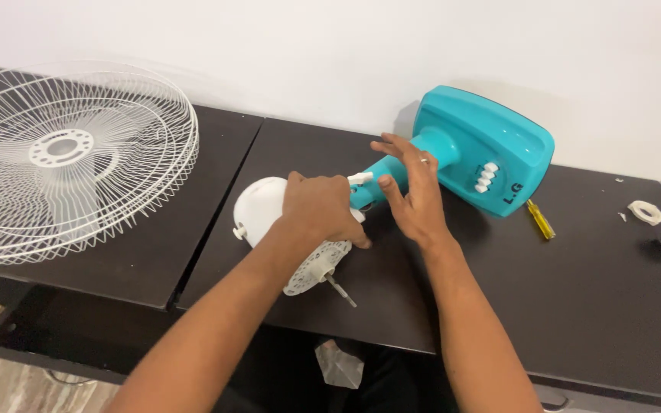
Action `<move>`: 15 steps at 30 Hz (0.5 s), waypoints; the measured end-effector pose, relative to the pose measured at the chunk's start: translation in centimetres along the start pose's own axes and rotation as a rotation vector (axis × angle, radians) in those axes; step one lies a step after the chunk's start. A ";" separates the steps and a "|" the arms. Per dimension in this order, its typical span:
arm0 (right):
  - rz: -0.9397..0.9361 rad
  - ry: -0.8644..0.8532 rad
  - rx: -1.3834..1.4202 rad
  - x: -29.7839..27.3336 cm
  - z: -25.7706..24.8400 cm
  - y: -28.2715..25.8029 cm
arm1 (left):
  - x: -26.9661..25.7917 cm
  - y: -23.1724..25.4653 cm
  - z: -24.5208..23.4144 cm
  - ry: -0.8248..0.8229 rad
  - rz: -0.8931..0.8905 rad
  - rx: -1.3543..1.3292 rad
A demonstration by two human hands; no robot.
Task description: The person assembles a table fan by attaching the motor housing to the stand, securing it with a screw, then installing the rear cage, fan blades, and front cage. The person uses a screwdriver to tighten the connection and finishes by screwing on the blade nut.
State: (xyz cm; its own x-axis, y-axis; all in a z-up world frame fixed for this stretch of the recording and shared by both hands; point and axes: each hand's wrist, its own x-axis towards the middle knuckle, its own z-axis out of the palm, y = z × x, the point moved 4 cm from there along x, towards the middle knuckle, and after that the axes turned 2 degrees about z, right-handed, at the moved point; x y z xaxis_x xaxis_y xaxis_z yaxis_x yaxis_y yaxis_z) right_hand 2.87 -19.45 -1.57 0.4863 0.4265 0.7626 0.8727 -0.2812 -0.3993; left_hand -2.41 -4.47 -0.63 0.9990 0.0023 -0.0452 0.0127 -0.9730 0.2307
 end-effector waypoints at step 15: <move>0.123 -0.068 -0.183 0.4 1.3 0.9 | 4.3 -5.3 -2.5 -0.043 0.188 0.031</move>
State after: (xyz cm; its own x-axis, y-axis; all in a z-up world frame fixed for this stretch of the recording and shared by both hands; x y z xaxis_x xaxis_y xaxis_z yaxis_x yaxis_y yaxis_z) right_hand 3.97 -18.37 -2.29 0.5956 0.4348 0.6755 0.7872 -0.4834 -0.3829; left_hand 1.90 1.32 0.42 0.9808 -0.1895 -0.0462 -0.1760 -0.9619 0.2091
